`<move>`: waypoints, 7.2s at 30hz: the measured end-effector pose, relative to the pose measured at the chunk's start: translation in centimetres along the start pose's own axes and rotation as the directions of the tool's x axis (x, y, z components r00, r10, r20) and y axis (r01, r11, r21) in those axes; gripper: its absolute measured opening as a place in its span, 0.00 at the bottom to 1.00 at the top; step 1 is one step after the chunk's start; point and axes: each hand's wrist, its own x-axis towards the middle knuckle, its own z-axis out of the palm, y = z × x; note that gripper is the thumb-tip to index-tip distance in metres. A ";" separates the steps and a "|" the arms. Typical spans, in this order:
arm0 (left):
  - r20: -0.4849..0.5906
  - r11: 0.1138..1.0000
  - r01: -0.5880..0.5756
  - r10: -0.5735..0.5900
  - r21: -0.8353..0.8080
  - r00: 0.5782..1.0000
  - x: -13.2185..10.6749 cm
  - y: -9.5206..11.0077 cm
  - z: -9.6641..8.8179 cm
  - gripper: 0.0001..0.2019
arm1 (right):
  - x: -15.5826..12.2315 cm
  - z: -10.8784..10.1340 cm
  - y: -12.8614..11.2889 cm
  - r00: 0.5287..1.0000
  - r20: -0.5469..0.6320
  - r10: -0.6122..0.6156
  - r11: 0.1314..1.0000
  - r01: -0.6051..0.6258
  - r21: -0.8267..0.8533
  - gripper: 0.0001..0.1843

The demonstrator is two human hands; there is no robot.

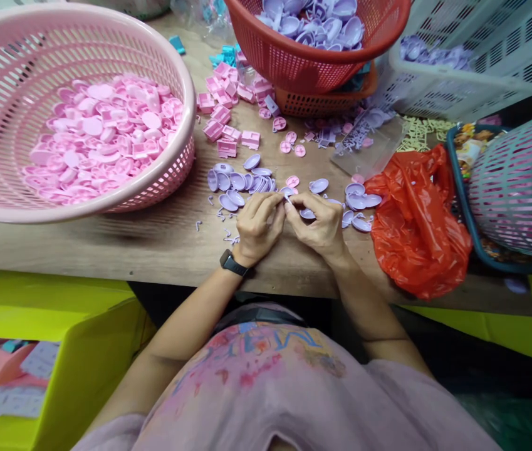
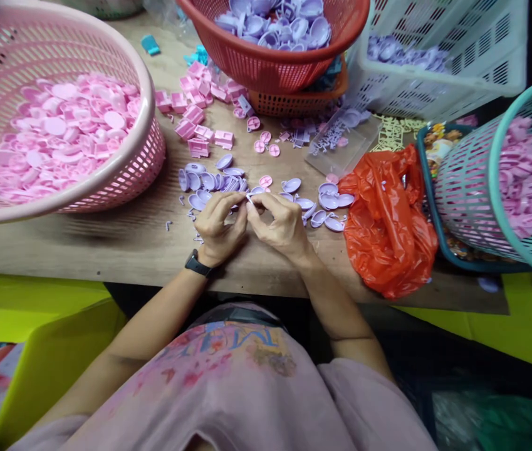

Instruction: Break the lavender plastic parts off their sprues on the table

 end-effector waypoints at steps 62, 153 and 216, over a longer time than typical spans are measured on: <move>0.384 0.991 -0.096 0.125 -0.093 0.915 0.0 -0.8 0.4 0.15 | -1.2 -12.3 6.9 0.852 0.183 0.491 0.860 -0.439 -0.260 0.14; 0.133 0.674 0.611 -0.619 -0.416 0.774 -1.7 0.9 -3.7 0.15 | -0.2 3.2 -0.5 0.944 0.133 0.302 0.754 -0.322 0.572 0.13; 0.018 0.971 0.034 -0.039 0.236 0.999 -3.5 0.0 -2.9 0.08 | -0.2 4.3 -0.1 0.917 0.216 0.335 0.653 -0.391 0.649 0.07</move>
